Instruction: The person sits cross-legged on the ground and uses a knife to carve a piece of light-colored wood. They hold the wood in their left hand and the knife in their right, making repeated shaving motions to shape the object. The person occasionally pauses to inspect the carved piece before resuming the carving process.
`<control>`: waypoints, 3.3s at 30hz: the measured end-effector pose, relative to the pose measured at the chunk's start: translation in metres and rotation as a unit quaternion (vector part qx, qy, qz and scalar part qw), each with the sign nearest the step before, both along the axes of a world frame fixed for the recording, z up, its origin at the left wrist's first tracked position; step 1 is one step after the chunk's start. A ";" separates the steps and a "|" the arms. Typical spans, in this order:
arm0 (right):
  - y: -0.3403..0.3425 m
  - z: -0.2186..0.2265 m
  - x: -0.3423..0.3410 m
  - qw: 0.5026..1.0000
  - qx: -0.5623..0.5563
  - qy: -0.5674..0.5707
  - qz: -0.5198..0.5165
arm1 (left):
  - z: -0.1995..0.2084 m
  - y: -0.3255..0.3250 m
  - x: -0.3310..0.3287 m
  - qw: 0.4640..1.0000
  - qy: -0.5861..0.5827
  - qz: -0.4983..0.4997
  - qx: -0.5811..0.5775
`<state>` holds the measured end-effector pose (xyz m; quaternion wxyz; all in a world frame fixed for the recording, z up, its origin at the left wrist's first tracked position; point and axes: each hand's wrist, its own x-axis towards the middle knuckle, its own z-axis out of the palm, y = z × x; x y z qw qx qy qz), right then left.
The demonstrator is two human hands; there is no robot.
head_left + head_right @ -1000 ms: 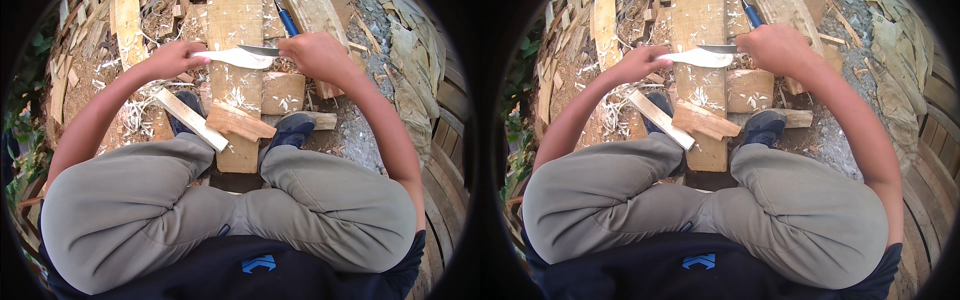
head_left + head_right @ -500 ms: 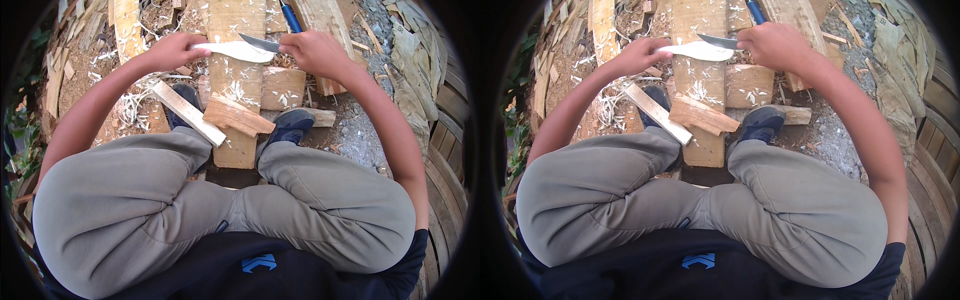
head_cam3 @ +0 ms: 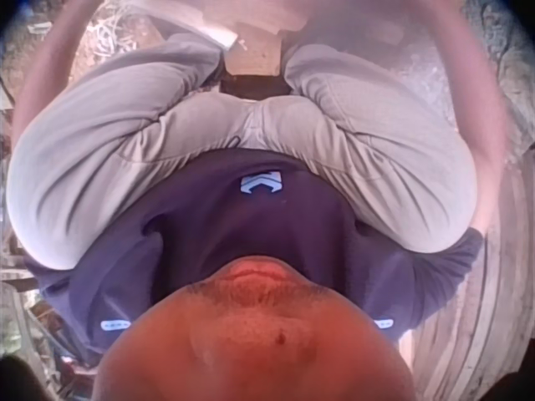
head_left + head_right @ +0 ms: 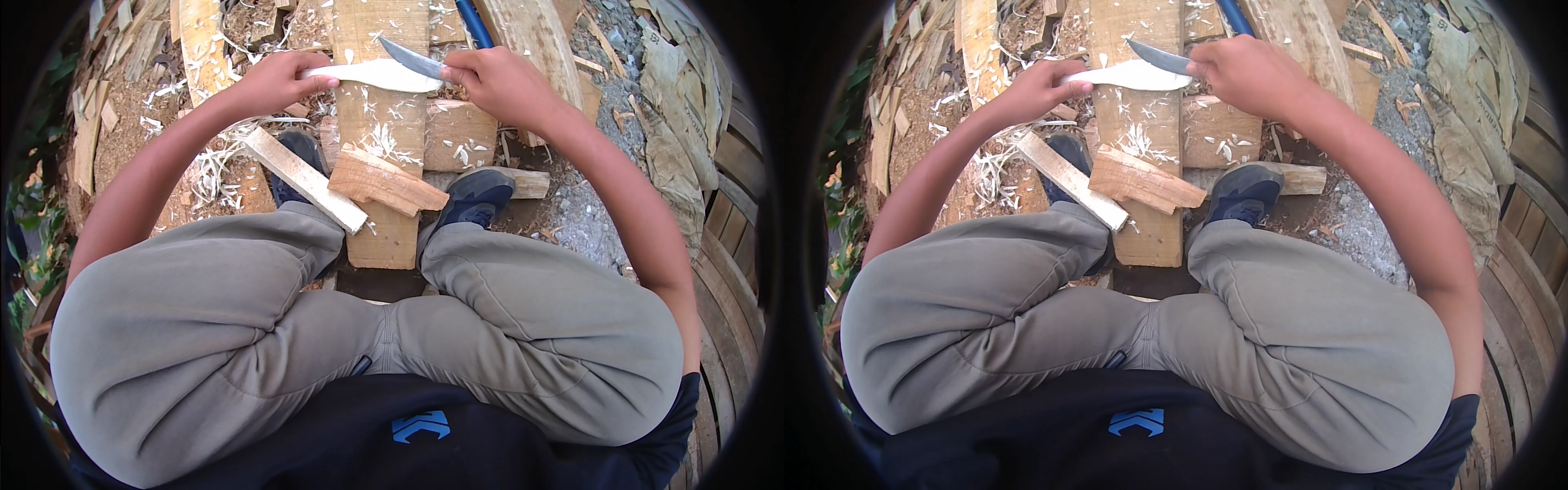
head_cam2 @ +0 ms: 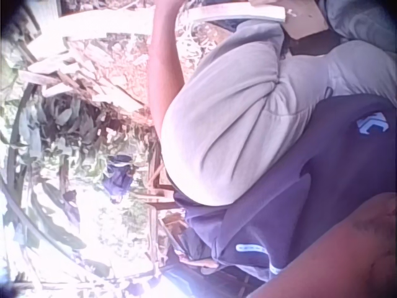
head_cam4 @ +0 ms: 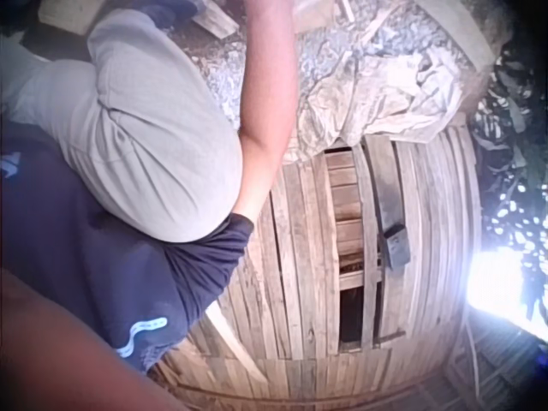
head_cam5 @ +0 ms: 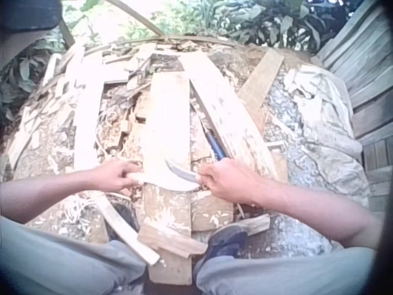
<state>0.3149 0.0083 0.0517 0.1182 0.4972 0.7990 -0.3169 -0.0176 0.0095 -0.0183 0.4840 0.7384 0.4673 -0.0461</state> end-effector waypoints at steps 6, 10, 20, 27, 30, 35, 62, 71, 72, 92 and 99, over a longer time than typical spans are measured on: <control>0.009 0.004 0.019 0.989 0.112 -0.027 0.090 | -0.002 0.005 -0.002 1.000 0.009 -0.021 -0.008; 0.008 0.006 0.016 0.988 0.112 -0.029 0.097 | 0.005 0.005 0.001 1.000 -0.001 -0.011 -0.015; 0.000 0.002 0.004 0.999 0.031 0.013 0.011 | -0.007 0.002 -0.001 1.000 -0.007 -0.008 0.002; -0.015 -0.006 -0.001 0.996 -0.018 0.050 -0.073 | 0.000 -0.001 0.003 1.000 -0.007 0.003 -0.027; -0.016 -0.010 0.008 0.994 0.083 0.057 -0.048 | -0.002 -0.002 0.001 1.000 -0.017 -0.004 -0.020; -0.002 -0.002 0.023 0.991 0.125 -0.013 0.056 | -0.006 -0.003 0.001 1.000 -0.023 -0.003 -0.005; -0.027 0.000 0.015 0.997 0.023 0.005 -0.071 | 0.000 -0.017 0.004 0.997 0.004 0.047 -0.063; -0.021 -0.009 0.015 0.996 0.005 0.053 -0.076 | 0.010 -0.016 0.011 0.997 0.017 0.051 -0.055; -0.021 -0.011 0.014 0.996 0.007 0.060 -0.067 | 0.011 -0.016 0.011 0.997 0.018 0.053 -0.058; -0.007 0.002 0.016 0.991 0.132 -0.001 0.032 | -0.005 -0.017 0.006 0.998 0.008 0.050 -0.047; -0.005 -0.004 0.014 0.996 0.092 -0.001 0.013 | -0.006 -0.015 0.006 0.999 0.002 0.033 -0.035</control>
